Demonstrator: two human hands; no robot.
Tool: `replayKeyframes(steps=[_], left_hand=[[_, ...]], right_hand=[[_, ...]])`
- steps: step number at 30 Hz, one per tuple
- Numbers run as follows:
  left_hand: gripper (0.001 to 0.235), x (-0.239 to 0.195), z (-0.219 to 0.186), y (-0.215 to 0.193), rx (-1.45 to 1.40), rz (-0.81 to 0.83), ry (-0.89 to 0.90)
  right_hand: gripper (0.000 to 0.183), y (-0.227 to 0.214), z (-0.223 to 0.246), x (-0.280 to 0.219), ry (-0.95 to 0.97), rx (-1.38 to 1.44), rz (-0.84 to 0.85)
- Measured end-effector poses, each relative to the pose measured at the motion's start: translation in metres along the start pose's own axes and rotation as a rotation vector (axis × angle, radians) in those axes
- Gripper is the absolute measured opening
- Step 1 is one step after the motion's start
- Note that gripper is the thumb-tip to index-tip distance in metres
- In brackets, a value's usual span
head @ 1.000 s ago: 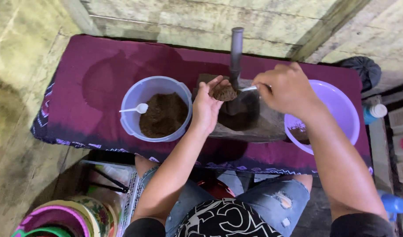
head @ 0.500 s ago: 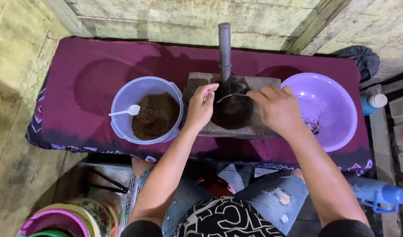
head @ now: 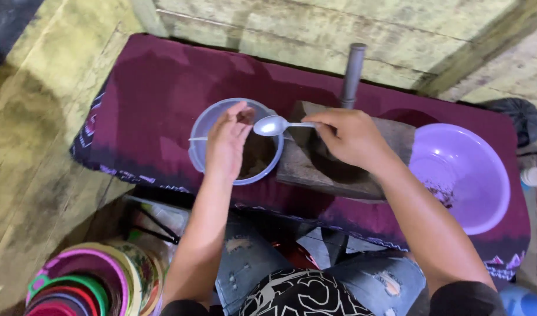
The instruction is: The person grinds a dark brown substance in a stone mortar using a pestle. They repeatedly scoop the ground material from the mortar into a plastic container using a spoon, then return more material to the mortar to continue grinding.
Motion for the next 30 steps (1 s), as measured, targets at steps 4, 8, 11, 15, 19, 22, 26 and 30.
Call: replayKeyframes(steps=[4, 8, 11, 15, 19, 22, 26, 30], left_hand=[[0.038, -0.01, -0.036, -0.039, 0.13, -0.098, 0.021], [0.03, -0.015, -0.05, -0.058, 0.485, -0.149, 0.259], [0.029, -0.023, -0.059, -0.053, 0.683, -0.196, 0.472], [0.03, -0.035, -0.063, -0.035, 0.809, -0.161, 0.608], [0.029, -0.031, -0.061, -0.033, 0.802, -0.121, 0.588], [0.029, -0.032, -0.061, -0.034, 0.823, -0.143, 0.571], [0.029, -0.034, -0.065, -0.032, 0.872, -0.135, 0.559], [0.028, -0.033, -0.065, -0.034, 0.828, -0.128, 0.499]], right_hand=[[0.019, 0.063, 0.007, 0.039, -0.18, -0.207, 0.041], [0.017, 0.144, -0.012, 0.05, -0.466, -0.836, 0.049], [0.019, 0.178, -0.026, 0.046, -0.483, -1.015, 0.212], [0.022, 0.158, -0.015, 0.036, -0.41, -0.927, 0.412], [0.016, 0.159, -0.024, 0.033, -0.385, -0.826, 0.43], [0.019, 0.167, -0.019, 0.032, -0.378, -0.681, 0.371], [0.023, 0.169, -0.017, 0.038, -0.323, -0.619, 0.444], [0.027, 0.151, -0.015, 0.055, -0.193, -0.583, 0.528]])
Point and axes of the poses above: each hand's wrist, its own x-axis towards the middle knuckle, its own y-axis out of the palm, z = x × y, the point moved 7 cm from there along x, towards the middle knuckle, and after that the axes turned 4 degrees about -y, right-handed, at the moved point
